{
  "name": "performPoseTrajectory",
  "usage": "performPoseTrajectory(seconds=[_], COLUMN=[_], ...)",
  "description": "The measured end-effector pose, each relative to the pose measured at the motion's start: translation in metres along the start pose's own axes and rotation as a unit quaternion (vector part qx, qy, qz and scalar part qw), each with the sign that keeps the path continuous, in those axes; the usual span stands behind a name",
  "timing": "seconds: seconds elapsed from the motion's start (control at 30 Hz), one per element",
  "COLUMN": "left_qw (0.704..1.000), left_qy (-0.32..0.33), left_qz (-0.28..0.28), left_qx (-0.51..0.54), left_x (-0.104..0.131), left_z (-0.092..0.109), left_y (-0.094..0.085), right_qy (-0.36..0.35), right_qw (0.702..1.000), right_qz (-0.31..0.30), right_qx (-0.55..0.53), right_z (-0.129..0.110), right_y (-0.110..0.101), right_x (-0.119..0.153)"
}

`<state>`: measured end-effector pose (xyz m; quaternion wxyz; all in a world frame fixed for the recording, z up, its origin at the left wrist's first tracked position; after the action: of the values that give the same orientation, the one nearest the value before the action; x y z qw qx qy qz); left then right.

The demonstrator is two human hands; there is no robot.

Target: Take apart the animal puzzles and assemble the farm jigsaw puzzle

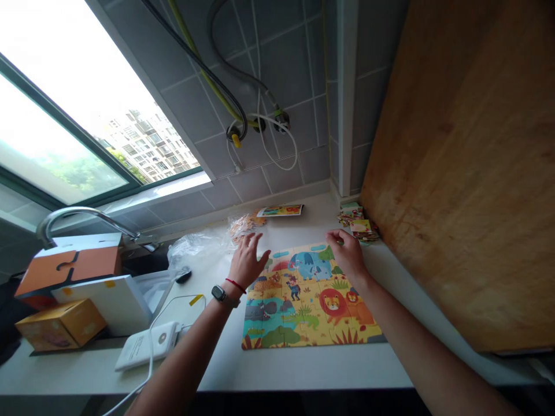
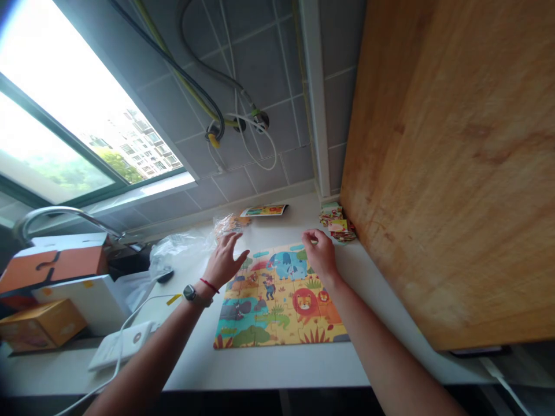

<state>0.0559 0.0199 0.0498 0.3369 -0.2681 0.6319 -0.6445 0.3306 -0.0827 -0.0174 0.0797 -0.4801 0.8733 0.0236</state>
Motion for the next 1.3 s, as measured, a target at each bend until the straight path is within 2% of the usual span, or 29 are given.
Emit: performPoseTrajectory(seconds=[0.07, 0.13, 0.3, 0.4, 0.5, 0.6, 0.67, 0.87, 1.13, 1.3], left_qw=[0.995, 0.987, 0.97, 0.968, 0.984, 0.992, 0.99, 0.966, 0.953, 0.932], left_qy=[0.088, 0.135, 0.159, 0.137, 0.06, -0.022, -0.041, -0.009, 0.007, 0.02], left_qz=[0.003, 0.002, 0.003, 0.004, -0.003, -0.049, -0.085, -0.132, -0.103, -0.077], left_qx=[0.044, 0.086, 0.186, 0.209, 0.168, 0.111, 0.109, 0.22, 0.286, 0.354], left_x=[0.009, 0.014, 0.016, 0.016, 0.018, 0.021, 0.023, 0.019, 0.017, 0.015], left_z=[0.009, 0.012, 0.007, 0.001, -0.009, -0.022, -0.03, -0.052, -0.055, -0.052], left_y=[0.015, 0.028, 0.037, 0.035, 0.03, 0.025, 0.022, 0.02, 0.02, 0.021], right_qy=[-0.006, -0.013, -0.029, -0.035, -0.037, -0.03, -0.022, -0.014, -0.007, -0.011], right_qw=[1.0, 0.999, 0.991, 0.984, 0.979, 0.978, 0.978, 0.981, 0.984, 0.982], right_qz=[-0.006, -0.02, -0.068, -0.096, -0.109, -0.108, -0.106, -0.095, -0.08, -0.081], right_qx=[0.02, 0.044, 0.109, 0.143, 0.165, 0.176, 0.177, 0.167, 0.162, 0.172], right_z=[-0.002, -0.003, -0.006, -0.008, -0.009, -0.009, -0.007, -0.001, -0.008, -0.009], right_y=[0.0, 0.001, 0.003, 0.004, 0.004, 0.002, 0.0, -0.002, 0.002, 0.004], right_x=[0.001, 0.003, 0.007, 0.009, 0.01, 0.01, 0.01, 0.01, 0.012, 0.012])
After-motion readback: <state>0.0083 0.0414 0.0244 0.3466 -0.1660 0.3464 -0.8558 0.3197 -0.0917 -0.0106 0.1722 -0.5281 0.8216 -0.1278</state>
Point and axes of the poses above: each hand's wrist, its own x-axis away from the middle knuckle, its own y-axis out of the palm, z = x × y, the point moved 2 cm from there along -x, towards the middle knuckle, and after that the axes turned 11 degrees about -z, right-handed, at the moved point
